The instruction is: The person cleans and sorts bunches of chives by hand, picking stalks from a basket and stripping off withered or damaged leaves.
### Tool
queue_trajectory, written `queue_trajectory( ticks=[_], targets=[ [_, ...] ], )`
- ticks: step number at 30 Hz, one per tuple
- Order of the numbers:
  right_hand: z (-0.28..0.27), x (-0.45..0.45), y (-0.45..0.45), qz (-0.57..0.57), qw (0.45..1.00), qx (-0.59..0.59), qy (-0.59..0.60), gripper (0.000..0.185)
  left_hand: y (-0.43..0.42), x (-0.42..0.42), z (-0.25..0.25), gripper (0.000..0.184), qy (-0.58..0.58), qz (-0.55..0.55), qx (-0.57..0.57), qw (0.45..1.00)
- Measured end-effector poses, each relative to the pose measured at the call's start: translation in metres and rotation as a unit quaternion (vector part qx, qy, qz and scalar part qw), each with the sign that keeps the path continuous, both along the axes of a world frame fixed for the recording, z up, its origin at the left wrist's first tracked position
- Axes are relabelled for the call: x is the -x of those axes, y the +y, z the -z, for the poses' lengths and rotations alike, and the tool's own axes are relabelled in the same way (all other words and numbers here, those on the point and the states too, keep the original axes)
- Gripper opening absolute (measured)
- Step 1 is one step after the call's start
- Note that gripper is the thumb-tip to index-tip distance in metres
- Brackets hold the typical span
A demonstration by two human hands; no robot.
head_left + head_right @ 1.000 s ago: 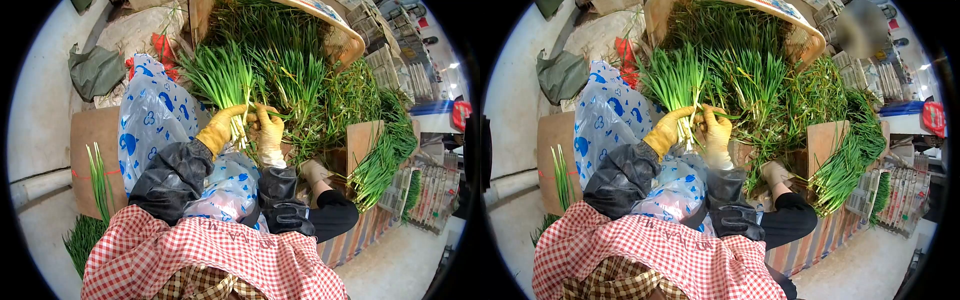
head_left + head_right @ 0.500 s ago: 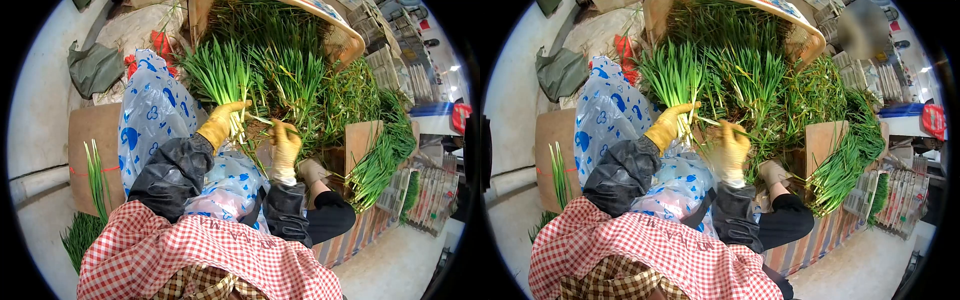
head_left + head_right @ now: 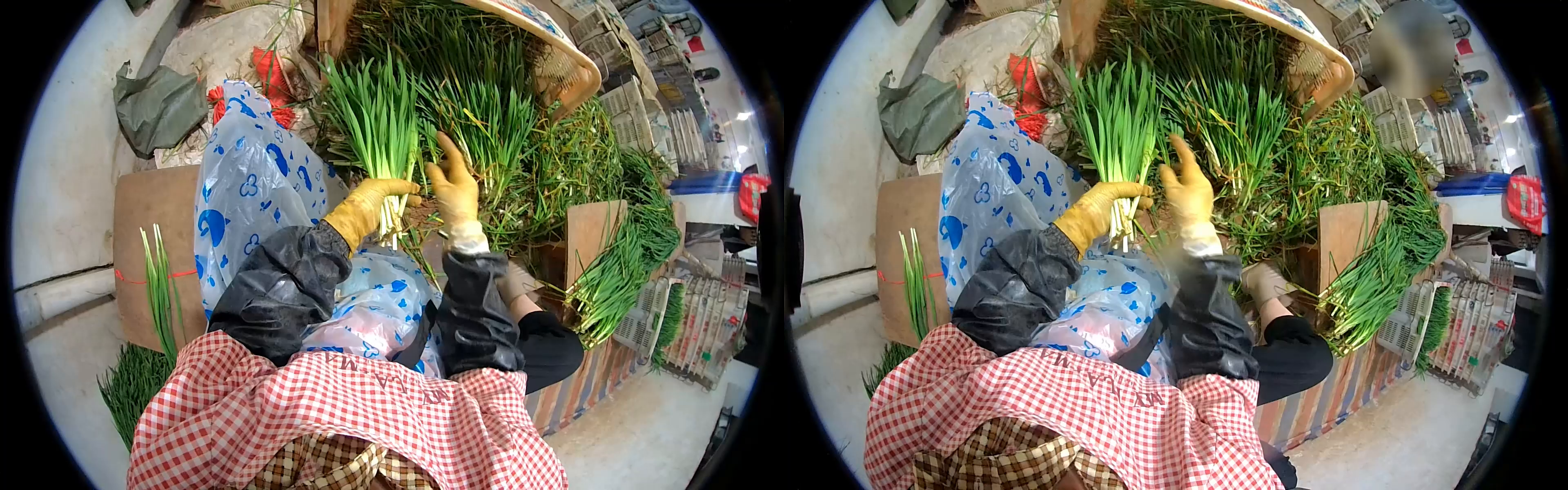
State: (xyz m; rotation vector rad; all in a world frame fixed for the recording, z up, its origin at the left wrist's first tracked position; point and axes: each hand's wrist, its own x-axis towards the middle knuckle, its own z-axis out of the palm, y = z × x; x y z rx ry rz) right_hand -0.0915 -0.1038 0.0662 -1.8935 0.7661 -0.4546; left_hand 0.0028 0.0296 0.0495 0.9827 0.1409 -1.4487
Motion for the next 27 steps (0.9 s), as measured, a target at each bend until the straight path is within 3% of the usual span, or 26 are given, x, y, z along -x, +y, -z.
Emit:
queue_trajectory(
  ticks=[2, 4, 5, 7, 9, 11, 12, 15, 17, 19, 20, 27],
  targets=[
    [0.014, -0.015, -0.003, -0.031, 0.997, 0.067, -0.004, 0.036, 0.003, 0.000, -0.003, 0.023, 0.033, 0.019, 0.023, 0.999],
    [0.023, -0.022, -0.007, 0.005, 0.998, 0.056, 0.023, 0.021, 0.005, -0.002, 0.001, 0.024, 0.022, 0.013, 0.024, 0.999],
    [0.027, -0.021, -0.016, 0.047, 0.994, 0.097, -0.036, 0.010, 0.005, -0.002, 0.003, 0.025, 0.014, 0.008, 0.025, 1.000],
    [0.024, -0.001, -0.037, 0.165, 0.982, -0.056, -0.069, 0.011, 0.006, -0.003, 0.003, 0.027, 0.017, -0.002, 0.027, 0.999],
    [0.045, 0.031, -0.073, 0.327, 0.928, -0.147, -0.104, 0.014, 0.007, -0.004, -0.001, 0.029, 0.019, -0.011, 0.032, 0.999],
    [0.078, 0.080, -0.106, 0.340, 0.919, -0.200, 0.006, 0.018, 0.007, -0.002, -0.008, 0.032, 0.005, -0.022, 0.021, 1.000],
    [0.088, 0.084, -0.107, 0.334, 0.907, -0.255, -0.002, 0.021, 0.005, -0.002, -0.009, 0.030, -0.004, -0.028, 0.012, 1.000],
    [0.039, 0.056, -0.051, 0.187, 0.947, -0.259, 0.004, 0.035, 0.001, 0.004, -0.007, 0.027, -0.052, -0.037, -0.049, 0.997],
    [0.005, 0.019, -0.006, 0.115, 0.960, -0.249, 0.058, 0.034, 0.000, 0.010, -0.010, 0.025, -0.073, -0.045, -0.072, 0.994],
    [0.015, -0.003, 0.011, -0.005, 0.978, -0.200, 0.056, 0.030, 0.001, 0.017, -0.009, 0.023, -0.112, -0.048, -0.076, 0.990],
    [0.014, -0.007, 0.014, -0.018, 0.959, -0.280, 0.041, 0.026, 0.003, 0.016, -0.011, 0.022, -0.105, -0.046, -0.072, 0.991],
    [0.019, 0.013, 0.008, 0.000, 0.921, -0.390, -0.015, 0.027, -0.001, 0.004, 0.012, 0.020, -0.068, -0.079, -0.013, 0.994]
  ],
)
